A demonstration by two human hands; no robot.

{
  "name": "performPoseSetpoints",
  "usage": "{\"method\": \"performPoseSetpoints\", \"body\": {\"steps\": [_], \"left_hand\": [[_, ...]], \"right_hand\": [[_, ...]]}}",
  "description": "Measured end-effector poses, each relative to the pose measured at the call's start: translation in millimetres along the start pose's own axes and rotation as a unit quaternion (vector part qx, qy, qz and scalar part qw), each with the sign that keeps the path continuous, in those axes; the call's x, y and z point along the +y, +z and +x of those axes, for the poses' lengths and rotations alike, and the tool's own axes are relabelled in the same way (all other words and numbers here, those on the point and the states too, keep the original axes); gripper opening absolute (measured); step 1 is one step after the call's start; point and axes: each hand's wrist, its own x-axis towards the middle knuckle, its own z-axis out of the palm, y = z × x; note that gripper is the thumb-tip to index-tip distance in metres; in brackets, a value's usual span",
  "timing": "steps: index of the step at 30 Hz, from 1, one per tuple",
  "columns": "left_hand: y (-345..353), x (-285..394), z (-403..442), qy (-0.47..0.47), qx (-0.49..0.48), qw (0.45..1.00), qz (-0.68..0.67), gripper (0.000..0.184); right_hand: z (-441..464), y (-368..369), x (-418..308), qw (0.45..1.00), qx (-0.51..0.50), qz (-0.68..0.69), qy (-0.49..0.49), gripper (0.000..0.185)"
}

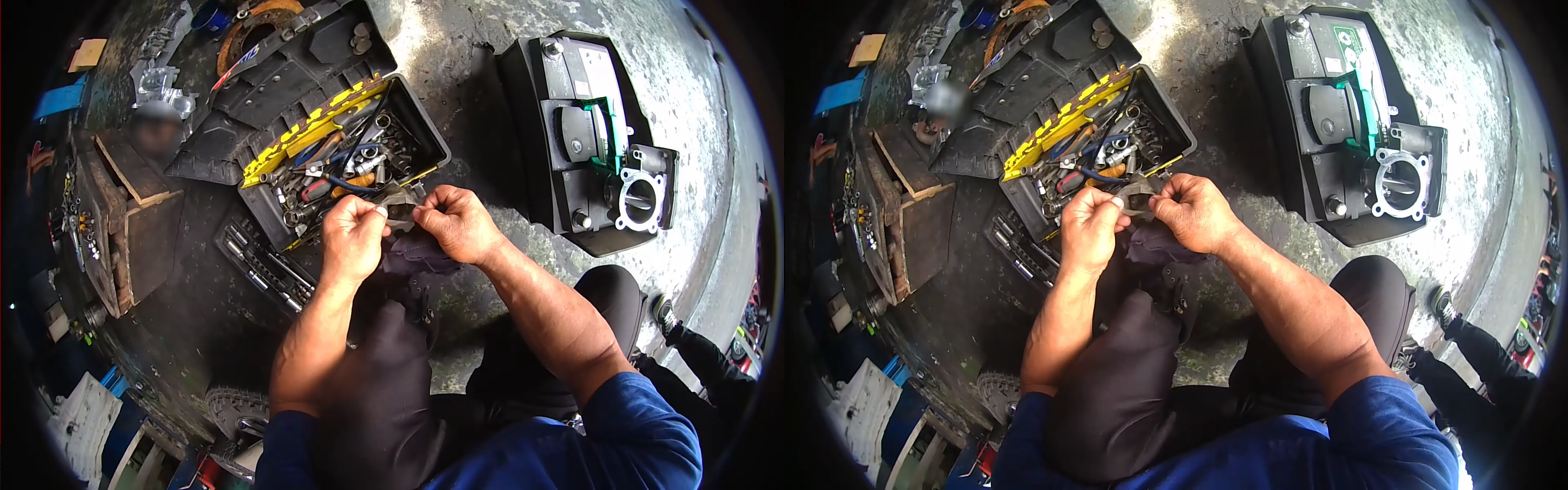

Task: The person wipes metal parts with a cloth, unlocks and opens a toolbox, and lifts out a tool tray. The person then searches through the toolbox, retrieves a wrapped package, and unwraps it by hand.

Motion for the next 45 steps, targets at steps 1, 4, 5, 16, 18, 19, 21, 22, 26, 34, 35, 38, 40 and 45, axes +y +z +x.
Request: {"method": "performPoseSetpoints", "body": {"steps": [1, 4, 5, 16, 18, 19, 21, 22, 26, 34, 35, 38, 40, 45], "left_hand": [[-1, 3, 0, 0.002, 0.0, 0.999, 0.035, 0.014], [-2, 11, 0, 0.012, -0.015, 0.993, 0.115, 0.015], [-1, 11, 0, 0.016, -0.024, 0.99, 0.138, 0.015], [10, 27, 12, 0.048, -0.052, 0.981, 0.178, 0.013], [9, 25, 16, 0.039, -0.041, 0.984, 0.172, 0.013], [8, 25, 17, 0.042, -0.043, 0.985, 0.162, 0.014], [6, 23, 21, 0.05, -0.044, 0.987, 0.147, 0.015], [5, 23, 22, 0.053, -0.043, 0.988, 0.139, 0.015], [2, 24, 23, 0.046, -0.041, 0.987, 0.149, 0.015], [-3, 24, 18, 0.054, -0.054, 0.986, 0.149, 0.013], [-5, 22, 18, 0.057, -0.058, 0.986, 0.149, 0.013], [-10, 18, 15, 0.073, -0.068, 0.984, 0.144, 0.011], [-10, 19, 12, 0.071, -0.069, 0.986, 0.134, 0.01], [-15, 19, 11, 0.075, -0.075, 0.985, 0.137, 0.008]], "right_hand": [[0, 0, 4, 1.0, 0.009, -0.007, 0.005, 0.022], [-2, -1, 6, 1.0, 0.019, -0.009, 0.016, 0.024], [-3, -1, 6, 1.0, 0.021, -0.005, 0.019, 0.025], [-2, -3, -2, 0.996, 0.017, 0.071, 0.054, 0.022], [-2, -4, -4, 0.995, 0.012, 0.078, 0.056, 0.022], [-1, -4, -4, 0.996, 0.013, 0.078, 0.052, 0.022], [2, -5, -3, 0.995, 0.007, 0.088, 0.048, 0.021], [3, -5, -3, 0.995, 0.005, 0.094, 0.045, 0.021], [5, -4, -5, 0.993, -0.006, 0.108, 0.038, 0.019], [11, 2, 2, 0.992, -0.033, 0.12, 0.013, 0.018], [10, 3, 3, 0.993, -0.038, 0.115, 0.015, 0.018], [7, 0, 0, 0.993, -0.055, 0.1, 0.015, 0.018], [6, -1, 0, 0.994, -0.06, 0.089, 0.01, 0.018], [6, -1, 3, 0.996, -0.06, 0.067, -0.002, 0.016]]}}
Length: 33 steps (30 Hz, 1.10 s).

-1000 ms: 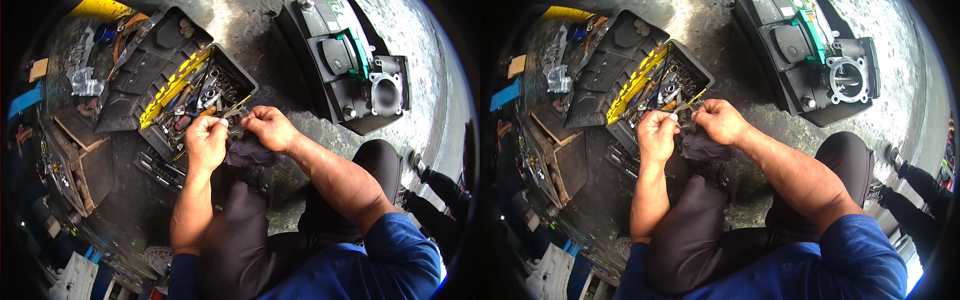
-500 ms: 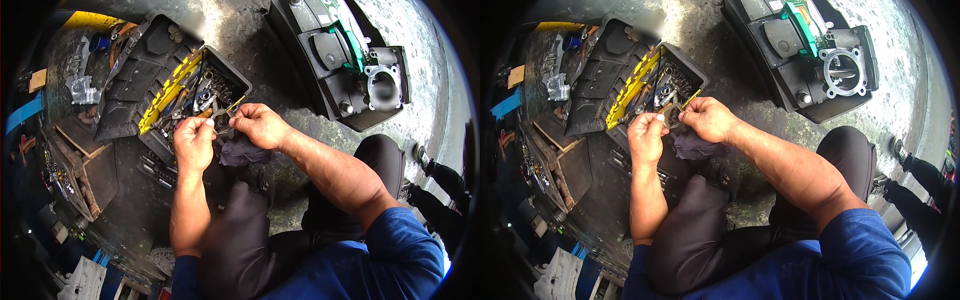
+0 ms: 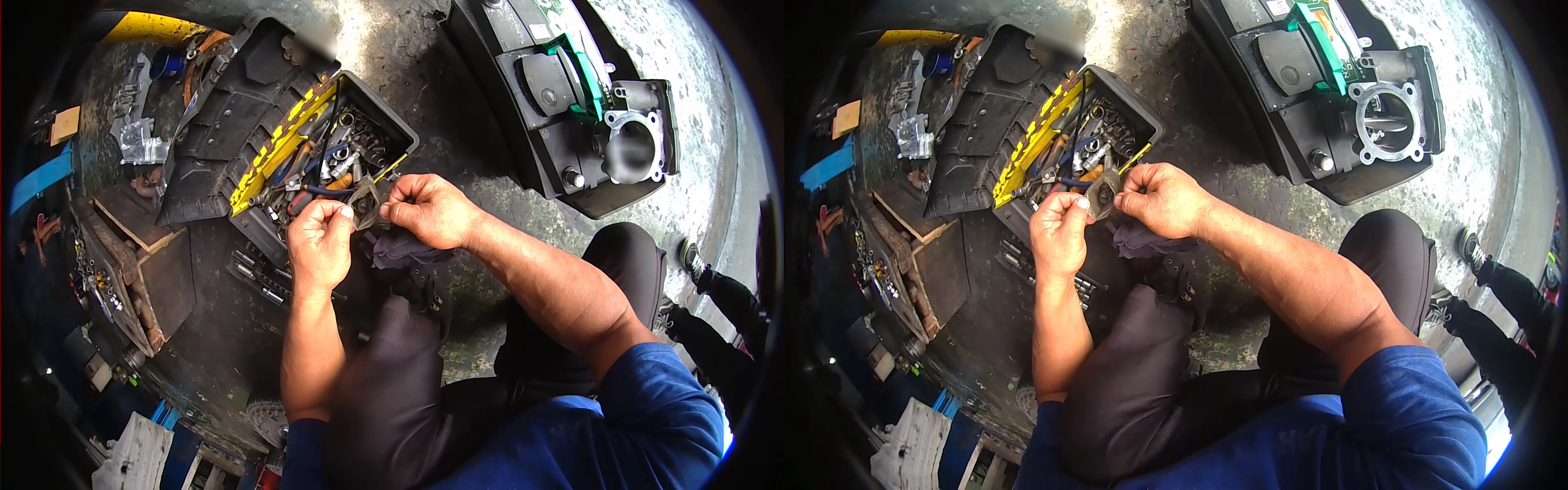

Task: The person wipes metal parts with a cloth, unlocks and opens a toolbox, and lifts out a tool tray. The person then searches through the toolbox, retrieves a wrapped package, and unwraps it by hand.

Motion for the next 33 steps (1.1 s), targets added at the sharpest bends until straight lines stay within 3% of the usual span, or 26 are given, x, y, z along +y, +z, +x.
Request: {"method": "performPoseSetpoints", "body": {"steps": [3, 4, 5, 7, 8, 9, 15, 19, 20, 21, 22, 24, 26, 29, 33], "left_hand": [[-1, -5, -1, 0.014, -0.012, 1.0, 0.003, 0.008], [0, -8, -2, 0.028, -0.014, 0.999, 0.009, 0.008], [0, -11, -4, 0.043, -0.012, 0.999, 0.016, 0.008], [1, 4, -7, 0.103, -0.026, 0.983, 0.151, 0.004], [2, 7, -8, 0.134, -0.03, 0.974, 0.179, 0.004], [2, 9, -9, 0.163, -0.035, 0.964, 0.207, 0.005], [-6, 11, -18, 0.141, -0.034, 0.965, 0.22, 0.004], [-17, 7, -25, 0.139, -0.033, 0.965, 0.218, 0.019], [-18, 7, -25, 0.192, -0.019, 0.953, 0.234, 0.032], [-19, 10, -27, 0.179, -0.033, 0.942, 0.283, 0.04], [-16, 9, -25, 0.242, -0.004, 0.928, 0.283, 0.039], [-12, 15, -24, 0.266, -0.001, 0.91, 0.319, 0.025], [-9, 16, -18, 0.314, 0.017, 0.895, 0.317, 0.012], [-9, 29, -16, 0.341, 0.021, 0.877, 0.337, 0.012], [-5, 48, -14, 0.368, 0.036, 0.868, 0.331, 0.014]], "right_hand": [[6, -4, 12, 0.999, 0.007, -0.026, -0.042, 0.008], [-2, -7, -3, 0.999, 0.025, -0.037, -0.019, 0.014], [4, -9, 10, 0.992, 0.044, -0.079, -0.085, 0.029], [-6, -17, -19, 0.975, 0.015, -0.162, -0.151, 0.039], [1, -19, -14, 0.941, 0.016, -0.215, -0.261, 0.042], [8, -21, -6, 0.916, 0.018, -0.23, -0.329, 0.032], [17, -17, -23, 0.888, -0.052, -0.283, -0.358, 0.023], [17, -8, -27, 0.876, -0.061, -0.312, -0.361, 0.016], [17, -6, -27, 0.873, -0.066, -0.309, -0.371, 0.013], [18, -7, -32, 0.835, -0.069, -0.36, -0.412, 0.014], [18, -6, -36, 0.818, -0.064, -0.371, -0.434, 0.015], [7, -4, -45, 0.813, -0.05, -0.399, -0.421, 0.013], [8, -9, -43, 0.786, -0.057, -0.393, -0.474, 0.016], [-11, -9, -64, 0.825, -0.073, -0.399, -0.394, 0.017], [-18, -11, -72, 0.835, -0.059, -0.401, -0.371, 0.017]]}}
